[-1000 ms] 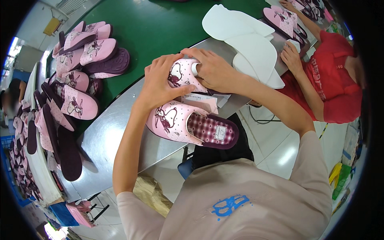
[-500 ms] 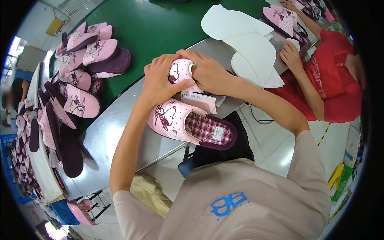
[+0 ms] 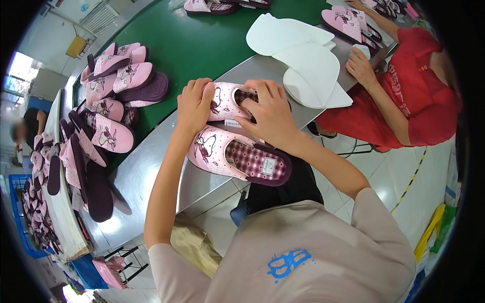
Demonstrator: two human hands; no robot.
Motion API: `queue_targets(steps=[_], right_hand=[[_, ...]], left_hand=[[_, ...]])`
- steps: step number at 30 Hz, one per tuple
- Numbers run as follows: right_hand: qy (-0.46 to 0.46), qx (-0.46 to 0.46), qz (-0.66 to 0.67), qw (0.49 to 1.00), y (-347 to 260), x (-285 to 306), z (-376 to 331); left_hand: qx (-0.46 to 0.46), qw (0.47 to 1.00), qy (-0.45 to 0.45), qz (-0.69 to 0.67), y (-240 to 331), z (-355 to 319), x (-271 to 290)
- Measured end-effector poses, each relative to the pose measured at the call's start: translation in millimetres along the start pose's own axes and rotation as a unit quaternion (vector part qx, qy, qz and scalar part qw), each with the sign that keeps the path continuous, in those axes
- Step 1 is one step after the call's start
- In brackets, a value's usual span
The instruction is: The person repeatedly picks up pink slippers, inserts white paper inserts into each slipper, and places the stuffed slippers on a table. The person handles slippers one at a time and repeats the process throughout the clip.
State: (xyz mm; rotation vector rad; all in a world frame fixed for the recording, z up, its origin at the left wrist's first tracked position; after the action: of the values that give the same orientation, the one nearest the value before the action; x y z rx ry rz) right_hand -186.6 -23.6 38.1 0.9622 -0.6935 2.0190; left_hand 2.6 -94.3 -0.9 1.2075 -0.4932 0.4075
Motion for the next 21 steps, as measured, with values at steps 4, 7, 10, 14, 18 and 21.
queue_targets(steps=[4, 7, 10, 14, 18, 21], right_hand=[[0.035, -0.005, -0.010, 0.999, -6.9, -5.6, -9.0], [0.082, 0.016, 0.014, 0.996, -8.2, 0.3, -15.5], [0.063, 0.045, 0.031, 0.996, -7.6, -14.3, -24.4], [0.019, -0.008, 0.067, 0.998, -7.4, -30.8, -13.8], [-0.119, 0.008, 0.080, 0.990, -17.0, -42.0, -8.7], [0.041, 0.036, 0.249, 0.967, -9.5, 0.5, -15.2]], left_hand=[[-0.025, 1.000, 0.016, 0.011, 2.8, 1.0, 2.9], [-0.058, 0.998, 0.023, 0.007, 9.4, 1.2, 4.4], [-0.051, 0.998, 0.038, -0.002, 4.4, 1.5, 7.1], [0.007, 0.994, 0.076, -0.082, -20.6, 0.7, 13.1], [-0.159, 0.973, 0.120, -0.117, 21.0, -8.9, 30.7], [-0.140, 0.959, 0.167, -0.182, 32.7, -6.2, 43.7]])
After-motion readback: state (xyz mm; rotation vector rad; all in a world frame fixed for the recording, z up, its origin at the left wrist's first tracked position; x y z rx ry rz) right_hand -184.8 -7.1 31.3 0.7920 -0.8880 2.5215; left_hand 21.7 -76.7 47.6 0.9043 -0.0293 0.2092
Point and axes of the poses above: each hand's wrist, its own z-axis towards the middle knuckle, its own x-axis out of the back of the hand, y = z × x, the point moved 9 cm from there along z, towards the middle knuckle, and after that the axes turned 15 degrees about -z, right-handed, at the moved point
